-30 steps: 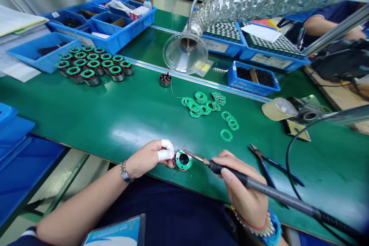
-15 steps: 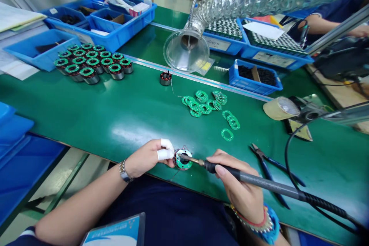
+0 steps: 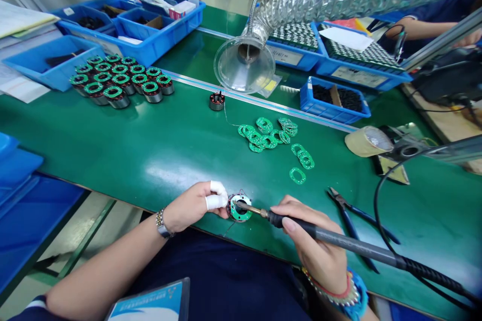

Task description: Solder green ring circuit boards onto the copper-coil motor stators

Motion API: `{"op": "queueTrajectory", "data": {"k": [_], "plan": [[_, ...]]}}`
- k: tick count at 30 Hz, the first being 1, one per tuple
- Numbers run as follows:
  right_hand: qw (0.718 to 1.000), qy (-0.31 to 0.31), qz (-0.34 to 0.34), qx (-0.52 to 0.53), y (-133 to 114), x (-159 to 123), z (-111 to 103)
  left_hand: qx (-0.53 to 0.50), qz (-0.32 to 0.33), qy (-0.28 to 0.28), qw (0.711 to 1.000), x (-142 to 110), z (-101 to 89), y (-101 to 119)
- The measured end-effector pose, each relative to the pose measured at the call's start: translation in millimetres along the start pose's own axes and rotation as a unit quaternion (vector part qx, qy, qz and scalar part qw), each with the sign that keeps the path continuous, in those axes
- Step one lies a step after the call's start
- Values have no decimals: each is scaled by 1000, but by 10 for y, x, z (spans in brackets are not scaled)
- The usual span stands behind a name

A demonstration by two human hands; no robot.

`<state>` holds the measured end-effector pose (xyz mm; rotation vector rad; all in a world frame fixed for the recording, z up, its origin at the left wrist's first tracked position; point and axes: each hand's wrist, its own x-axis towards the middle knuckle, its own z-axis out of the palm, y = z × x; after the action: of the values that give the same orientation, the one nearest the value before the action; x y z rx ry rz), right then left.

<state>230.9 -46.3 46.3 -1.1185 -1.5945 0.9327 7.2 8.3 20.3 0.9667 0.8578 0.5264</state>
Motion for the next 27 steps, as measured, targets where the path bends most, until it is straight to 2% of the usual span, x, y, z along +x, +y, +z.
{"op": "queueTrajectory", "data": {"k": [2, 7, 10, 13, 18, 20, 22, 24, 27], "plan": [[1000, 5, -2, 10, -9, 2, -9, -2, -2, -1, 1000, -3, -2, -2], [997, 61, -34, 14, -2, -3, -19, -12, -4, 4, 1000, 4, -1, -10], [997, 61, -46, -4, 31, 0, -17, -16, -6, 5, 1000, 9, 3, -11], [996, 27, -66, -47, 58, 55, -12, -28, -12, 9, 999, 6, 6, -9], [968, -164, -117, -148, 100, 245, 44, -22, -1, 13, 1000, 14, 15, -6], [958, -204, -138, -149, 127, 298, 86, -22, 2, 8, 1000, 21, 13, -4], [956, -208, -145, -149, 153, 316, 124, -24, 4, 9, 1000, 15, -1, -5], [957, -197, -146, -155, 171, 300, 151, -13, 14, 36, 999, -17, -30, -18], [960, -158, -146, -177, 179, 236, 173, 85, 52, 95, 990, -114, -79, -61]]}}
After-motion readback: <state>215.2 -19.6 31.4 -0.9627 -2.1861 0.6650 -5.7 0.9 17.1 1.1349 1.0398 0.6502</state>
